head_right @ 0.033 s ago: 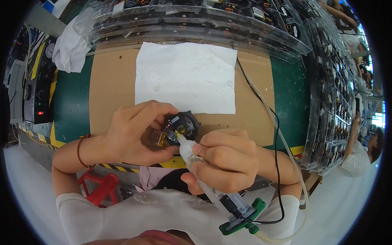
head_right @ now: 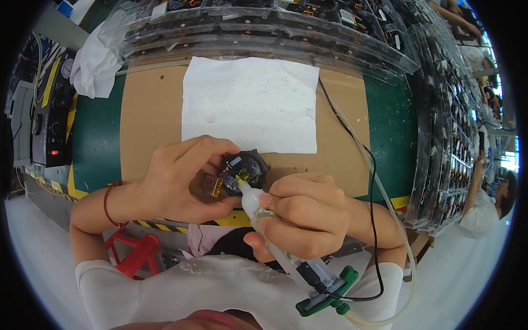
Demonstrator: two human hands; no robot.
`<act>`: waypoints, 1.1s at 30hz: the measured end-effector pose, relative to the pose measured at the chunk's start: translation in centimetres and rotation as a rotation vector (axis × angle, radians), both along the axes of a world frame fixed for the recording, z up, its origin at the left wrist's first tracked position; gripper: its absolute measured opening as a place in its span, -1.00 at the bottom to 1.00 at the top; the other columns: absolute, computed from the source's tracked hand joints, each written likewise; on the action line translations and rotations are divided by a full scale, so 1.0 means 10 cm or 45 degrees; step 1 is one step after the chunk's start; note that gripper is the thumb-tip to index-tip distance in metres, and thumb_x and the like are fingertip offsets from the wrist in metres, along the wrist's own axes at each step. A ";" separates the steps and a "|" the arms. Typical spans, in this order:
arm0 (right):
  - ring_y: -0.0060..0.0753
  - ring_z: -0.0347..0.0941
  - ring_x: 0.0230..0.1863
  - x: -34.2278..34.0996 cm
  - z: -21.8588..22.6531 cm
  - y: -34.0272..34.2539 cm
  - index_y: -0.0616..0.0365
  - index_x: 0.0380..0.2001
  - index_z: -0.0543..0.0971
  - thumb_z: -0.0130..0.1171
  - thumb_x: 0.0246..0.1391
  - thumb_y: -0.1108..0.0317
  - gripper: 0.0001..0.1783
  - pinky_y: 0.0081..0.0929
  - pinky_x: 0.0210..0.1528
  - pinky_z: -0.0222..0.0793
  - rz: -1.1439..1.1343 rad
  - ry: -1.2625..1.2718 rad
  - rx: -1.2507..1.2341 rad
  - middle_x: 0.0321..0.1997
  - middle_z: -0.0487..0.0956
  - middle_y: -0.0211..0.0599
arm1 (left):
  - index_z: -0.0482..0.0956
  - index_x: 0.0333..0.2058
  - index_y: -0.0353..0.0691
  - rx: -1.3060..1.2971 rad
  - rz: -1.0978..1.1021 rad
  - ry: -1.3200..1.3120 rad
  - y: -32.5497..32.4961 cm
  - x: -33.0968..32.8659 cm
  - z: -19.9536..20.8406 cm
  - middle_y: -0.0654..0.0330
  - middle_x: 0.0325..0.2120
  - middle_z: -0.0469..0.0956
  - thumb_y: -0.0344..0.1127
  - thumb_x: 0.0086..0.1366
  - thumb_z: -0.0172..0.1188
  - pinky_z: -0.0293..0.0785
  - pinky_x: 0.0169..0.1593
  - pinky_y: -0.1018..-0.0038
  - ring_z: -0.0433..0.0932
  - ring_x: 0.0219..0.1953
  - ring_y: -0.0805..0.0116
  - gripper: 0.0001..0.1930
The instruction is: The person applies sealant to small electronic circuit boards using a dispensing syringe tool.
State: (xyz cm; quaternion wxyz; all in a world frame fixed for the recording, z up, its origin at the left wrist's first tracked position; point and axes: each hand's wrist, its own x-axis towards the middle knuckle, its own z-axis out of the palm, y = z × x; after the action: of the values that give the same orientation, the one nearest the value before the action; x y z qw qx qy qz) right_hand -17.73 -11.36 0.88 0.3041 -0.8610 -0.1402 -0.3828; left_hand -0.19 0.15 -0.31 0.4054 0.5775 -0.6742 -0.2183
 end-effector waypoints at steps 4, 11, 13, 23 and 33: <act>-0.31 0.39 -0.60 -0.03 0.04 -0.03 0.17 -0.41 0.28 0.29 -0.35 0.33 -0.57 -0.54 -0.73 0.33 0.001 0.095 0.053 -0.51 0.31 -0.26 | 0.40 -0.23 -0.35 0.008 -0.008 0.016 0.00 0.00 0.01 0.16 -0.51 0.45 -0.38 -0.27 0.35 0.49 -0.48 0.61 0.50 -0.56 0.43 -0.47; -0.45 0.23 -0.63 -0.01 0.10 -0.09 0.21 -0.40 0.28 0.27 -0.30 0.33 -0.58 -0.49 -0.56 0.36 -0.043 0.188 0.285 -0.55 0.26 -0.27 | 0.40 -0.22 -0.38 0.012 -0.033 0.071 -0.02 0.01 0.03 0.15 -0.48 0.47 -0.41 -0.25 0.34 0.52 -0.42 0.60 0.53 -0.52 0.42 -0.48; -0.48 0.18 -0.61 -0.02 0.04 -0.06 0.16 -0.37 0.25 0.27 -0.26 0.28 -0.56 -0.48 -0.50 0.35 -0.124 0.163 0.410 -0.55 0.24 -0.29 | 0.40 -0.22 -0.39 0.042 -0.034 0.075 -0.01 0.02 0.03 0.14 -0.48 0.47 -0.42 -0.25 0.33 0.52 -0.42 0.60 0.53 -0.52 0.41 -0.48; -0.43 0.25 -0.41 -0.07 0.19 -0.10 0.03 -0.34 0.19 0.18 -0.16 0.23 -0.60 -0.46 -0.29 0.23 -0.319 0.601 0.898 -0.48 0.20 -0.34 | 0.38 -0.19 -0.38 0.090 -0.071 0.105 0.01 0.03 0.06 0.08 -0.45 0.47 -0.48 -0.21 0.31 0.51 -0.38 0.58 0.54 -0.48 0.37 -0.49; -0.46 0.24 -0.45 -0.10 0.11 -0.13 0.04 -0.34 0.18 0.16 -0.15 0.18 -0.59 -0.49 -0.32 0.24 -0.339 0.525 0.897 -0.49 0.19 -0.34 | 0.37 -0.18 -0.37 0.153 -0.088 0.129 0.03 0.03 0.07 0.06 -0.42 0.48 -0.49 -0.21 0.30 0.51 -0.35 0.57 0.55 -0.45 0.35 -0.48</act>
State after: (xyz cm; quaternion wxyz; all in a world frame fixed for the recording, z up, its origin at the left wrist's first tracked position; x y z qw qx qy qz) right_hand -18.70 -12.66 1.97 0.5492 -0.7735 0.1752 -0.2632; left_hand 0.10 0.47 0.41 0.3958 0.5654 -0.6579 -0.3012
